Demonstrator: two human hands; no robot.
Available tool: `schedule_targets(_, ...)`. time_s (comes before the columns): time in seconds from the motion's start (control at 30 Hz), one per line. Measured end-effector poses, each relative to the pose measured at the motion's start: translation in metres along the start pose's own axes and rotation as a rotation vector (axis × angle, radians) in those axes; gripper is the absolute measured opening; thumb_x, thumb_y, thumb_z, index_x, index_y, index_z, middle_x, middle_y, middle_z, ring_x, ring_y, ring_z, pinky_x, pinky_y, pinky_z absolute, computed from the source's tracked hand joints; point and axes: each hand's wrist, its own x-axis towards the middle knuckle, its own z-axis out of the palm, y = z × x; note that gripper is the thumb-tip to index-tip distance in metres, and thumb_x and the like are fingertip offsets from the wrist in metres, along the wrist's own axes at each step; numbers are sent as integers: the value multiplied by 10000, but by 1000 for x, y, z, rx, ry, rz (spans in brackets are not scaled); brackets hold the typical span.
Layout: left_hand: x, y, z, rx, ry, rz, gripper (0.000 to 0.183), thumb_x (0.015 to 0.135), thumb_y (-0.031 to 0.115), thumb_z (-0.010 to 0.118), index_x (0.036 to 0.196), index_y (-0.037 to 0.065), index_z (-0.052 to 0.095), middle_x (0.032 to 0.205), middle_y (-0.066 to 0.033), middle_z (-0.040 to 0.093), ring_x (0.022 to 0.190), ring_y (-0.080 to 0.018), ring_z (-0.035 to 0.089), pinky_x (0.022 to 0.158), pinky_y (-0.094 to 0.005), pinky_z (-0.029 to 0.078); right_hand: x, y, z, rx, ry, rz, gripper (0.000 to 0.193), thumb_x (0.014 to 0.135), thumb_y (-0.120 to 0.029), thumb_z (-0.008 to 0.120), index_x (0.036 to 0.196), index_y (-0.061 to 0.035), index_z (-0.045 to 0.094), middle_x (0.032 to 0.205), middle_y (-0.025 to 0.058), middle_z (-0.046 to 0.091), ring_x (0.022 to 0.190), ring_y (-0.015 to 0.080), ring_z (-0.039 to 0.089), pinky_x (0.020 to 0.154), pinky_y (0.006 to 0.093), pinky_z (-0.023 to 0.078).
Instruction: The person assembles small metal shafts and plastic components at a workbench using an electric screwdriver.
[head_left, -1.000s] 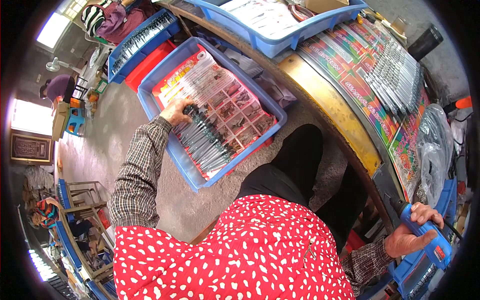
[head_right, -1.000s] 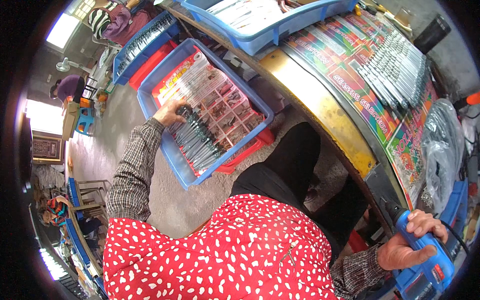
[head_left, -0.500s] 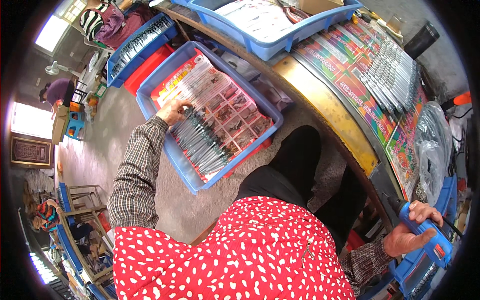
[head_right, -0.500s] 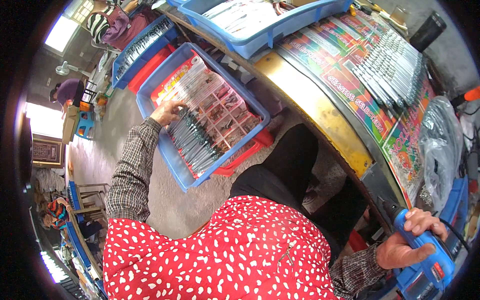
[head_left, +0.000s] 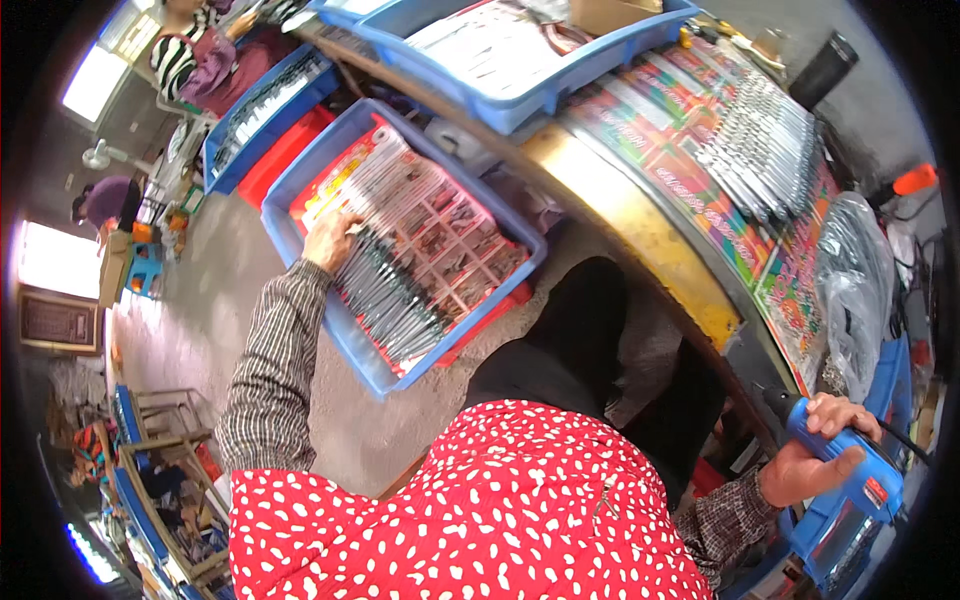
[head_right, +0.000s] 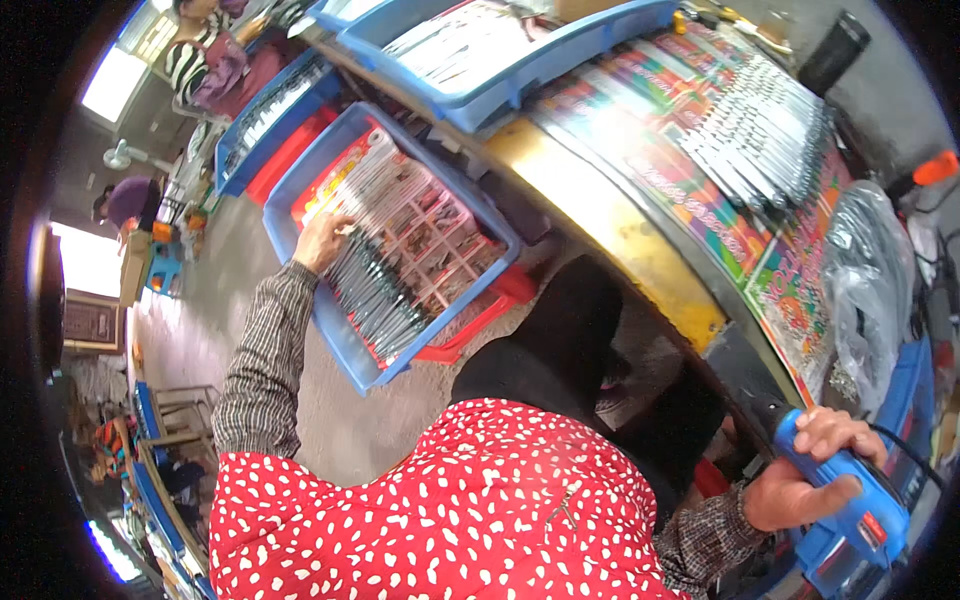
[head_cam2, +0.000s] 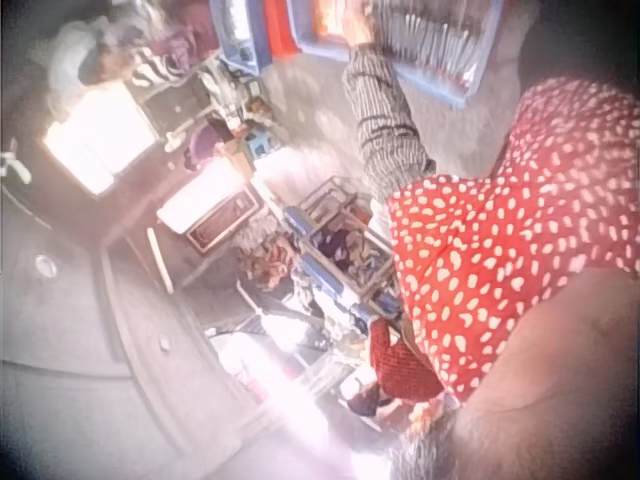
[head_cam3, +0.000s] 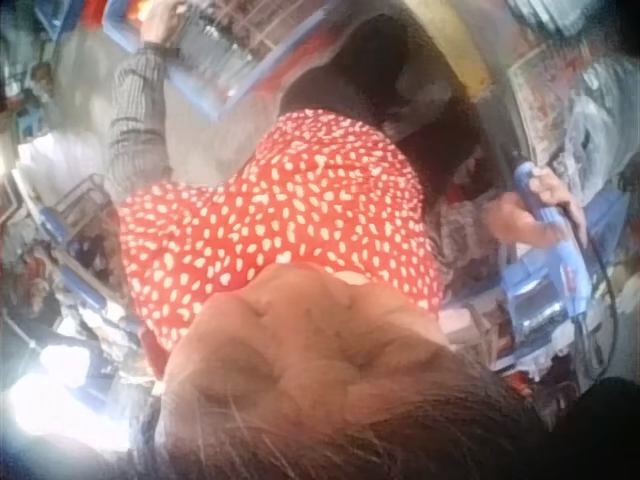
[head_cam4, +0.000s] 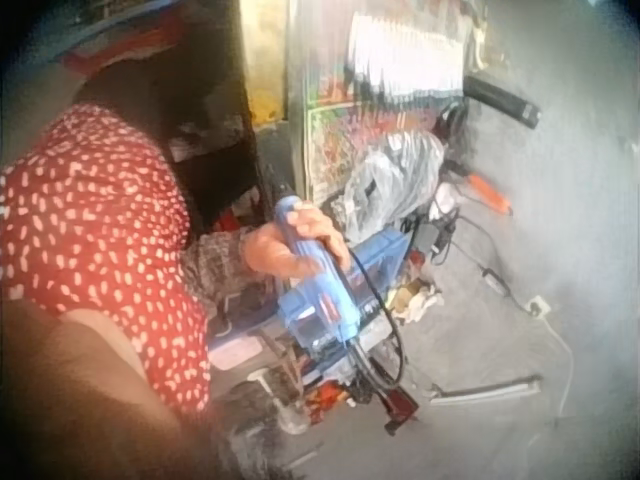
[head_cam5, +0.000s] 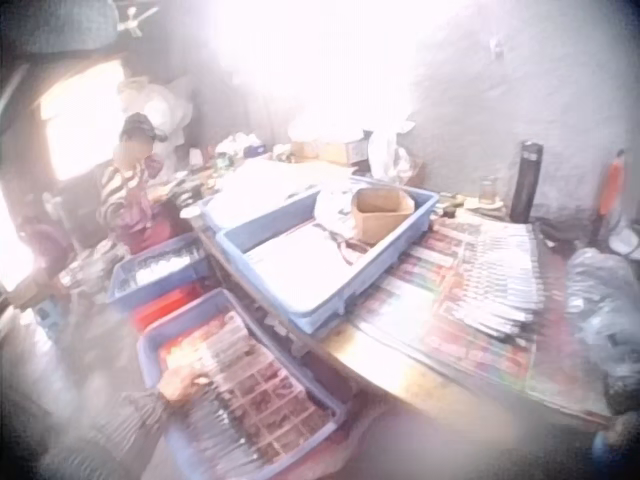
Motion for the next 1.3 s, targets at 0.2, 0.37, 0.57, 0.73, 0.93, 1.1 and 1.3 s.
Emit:
schedule_targets(0.2, 22, 98, -41, -91, 86, 130, 189, 740, 76, 569, 922, 58, 615, 852, -156, 573, 828, -328, 558, 717, -412, 444, 2, 1, 5, 69, 14, 7, 428, 805, -428, 607, 938, -67, 420, 610, 30, 430, 521, 140, 444, 521, 283, 394)
schedule_targets(0.37, 38, 202, -73, -347, 151, 361, 133, 742, -6, 580, 865, 33, 612, 729, -145, 580, 676, -320, 581, 595, -365, 459, 1, -6, 10, 153, 7, 31, 422, 793, -366, 639, 916, -48, 392, 620, 58, 457, 519, 157, 466, 516, 293, 432)
schedule_targets(0.57, 64, 311, -85, -487, 273, 729, 163, 704, -16, 608, 853, 50, 620, 741, -107, 602, 633, -278, 601, 544, -340, 486, -2, -5, 2, 266, 6, 23, 384, 785, -263, 667, 931, -32, 397, 639, 82, 493, 541, 179, 506, 534, 317, 458)
schedule_targets(0.73, 90, 366, -70, -530, 328, 841, 159, 702, -7, 603, 841, 67, 619, 736, -85, 596, 656, -257, 598, 563, -342, 483, -2, -5, 3, 329, 25, 36, 396, 757, -224, 708, 932, -32, 409, 641, 85, 505, 541, 181, 508, 524, 332, 462)
schedule_targets(0.93, 116, 406, -57, -479, 335, 855, 135, 715, 31, 595, 837, 88, 612, 785, -58, 578, 726, -250, 584, 582, -348, 479, -1, -5, -2, 380, 31, 42, 410, 736, -218, 735, 934, -28, 431, 627, 75, 515, 524, 182, 510, 511, 332, 463)
schedule_targets(1.1, 130, 418, -54, -423, 298, 832, 187, 707, 17, 595, 887, 67, 608, 848, -80, 595, 759, -272, 585, 636, -357, 480, 1, -5, -3, 383, 48, 40, 407, 738, -222, 737, 929, -30, 433, 624, 76, 515, 535, 183, 517, 512, 335, 463)
schedule_targets(1.3, 146, 430, -48, -405, 340, 885, 200, 704, 21, 599, 896, 77, 611, 853, -73, 595, 768, -263, 585, 644, -355, 477, 1, -4, -5, 391, 45, 46, 403, 742, -229, 735, 926, -32, 436, 629, 76, 520, 547, 186, 525, 521, 335, 466)
